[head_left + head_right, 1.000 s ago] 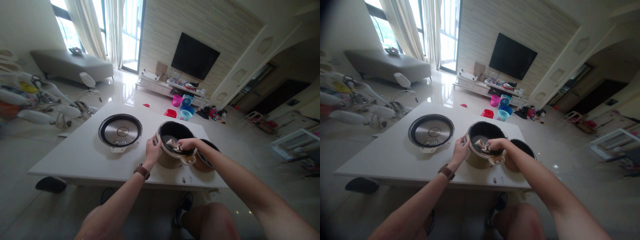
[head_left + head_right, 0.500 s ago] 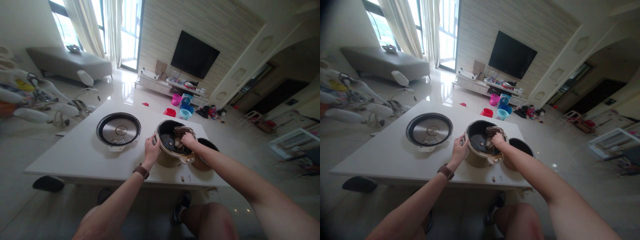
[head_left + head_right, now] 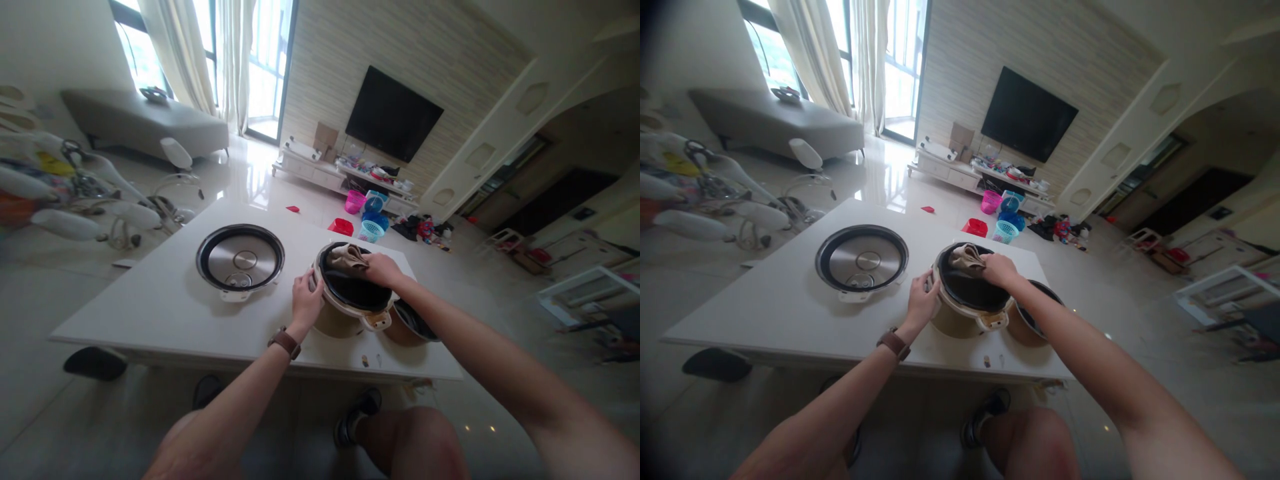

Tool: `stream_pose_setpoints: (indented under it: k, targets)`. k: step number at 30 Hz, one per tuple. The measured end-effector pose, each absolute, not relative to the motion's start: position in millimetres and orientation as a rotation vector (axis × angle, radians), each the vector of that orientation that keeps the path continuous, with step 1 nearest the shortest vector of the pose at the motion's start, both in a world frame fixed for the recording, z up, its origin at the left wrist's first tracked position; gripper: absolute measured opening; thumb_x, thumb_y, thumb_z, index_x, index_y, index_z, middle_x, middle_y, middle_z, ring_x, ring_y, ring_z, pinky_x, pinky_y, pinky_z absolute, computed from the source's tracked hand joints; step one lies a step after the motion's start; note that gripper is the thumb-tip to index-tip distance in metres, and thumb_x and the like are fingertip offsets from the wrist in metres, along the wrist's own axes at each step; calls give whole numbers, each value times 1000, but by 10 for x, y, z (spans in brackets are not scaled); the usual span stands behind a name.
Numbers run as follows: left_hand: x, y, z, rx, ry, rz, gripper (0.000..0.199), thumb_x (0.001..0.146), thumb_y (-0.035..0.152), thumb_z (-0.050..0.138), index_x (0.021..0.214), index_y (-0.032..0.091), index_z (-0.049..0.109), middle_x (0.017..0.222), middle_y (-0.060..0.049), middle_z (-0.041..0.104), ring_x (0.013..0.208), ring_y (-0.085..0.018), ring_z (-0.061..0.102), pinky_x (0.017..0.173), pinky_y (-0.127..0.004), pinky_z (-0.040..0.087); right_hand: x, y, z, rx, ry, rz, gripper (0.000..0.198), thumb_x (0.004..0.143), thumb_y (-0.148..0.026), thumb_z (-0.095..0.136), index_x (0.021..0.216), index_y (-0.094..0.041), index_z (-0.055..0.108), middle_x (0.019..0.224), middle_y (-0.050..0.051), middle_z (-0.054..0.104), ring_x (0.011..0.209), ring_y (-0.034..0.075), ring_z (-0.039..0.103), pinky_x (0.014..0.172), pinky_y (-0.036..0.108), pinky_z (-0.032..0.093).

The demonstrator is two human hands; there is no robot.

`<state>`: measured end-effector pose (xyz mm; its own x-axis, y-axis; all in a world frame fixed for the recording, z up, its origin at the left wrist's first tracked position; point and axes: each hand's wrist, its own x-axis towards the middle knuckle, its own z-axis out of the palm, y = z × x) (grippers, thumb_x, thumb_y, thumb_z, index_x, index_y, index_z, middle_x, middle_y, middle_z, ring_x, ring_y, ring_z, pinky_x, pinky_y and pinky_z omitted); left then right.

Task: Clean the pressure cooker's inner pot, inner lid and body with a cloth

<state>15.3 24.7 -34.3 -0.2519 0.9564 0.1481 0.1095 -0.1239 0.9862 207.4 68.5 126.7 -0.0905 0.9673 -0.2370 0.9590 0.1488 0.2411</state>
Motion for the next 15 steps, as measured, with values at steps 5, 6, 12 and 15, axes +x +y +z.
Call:
stream_pose_setpoints:
  k: [5,6,12,15]
  targets:
    - [143,244,-356,1254,1417,1452,46,96,36,62,138,17,66,125,-14,63,123,-28,61,117,-46,45,1948,604,651,1600,2100,-153,53,90,-19,63,142,-26,69,132,15,76,117,31,74,90,32,55]
    - [139,245,-358,1256,1414,1452,46,96,36,62,138,17,67,125,-14,63,123,-28,61,117,-46,45,1943,617,570,1568,2110,-171,52,90,-18,63,141,-25,70,132,15,76,118,30,74,91,31,55]
    - [148,253,-359,1261,1426,1449,46,96,36,62,137,17,67,123,-14,63,122,-28,61,116,-46,45,2000,726,629,1403,2156,-167,46,91,-17,62,136,-24,73,130,14,77,118,29,74,91,30,56]
    - [159,248,-355,1252,1446,1448,45,96,35,61,137,19,67,122,-13,62,122,-28,60,116,-47,45,1952,786,857,1283,2183,-63,42,90,-15,64,129,-25,76,128,15,78,117,31,74,91,33,55]
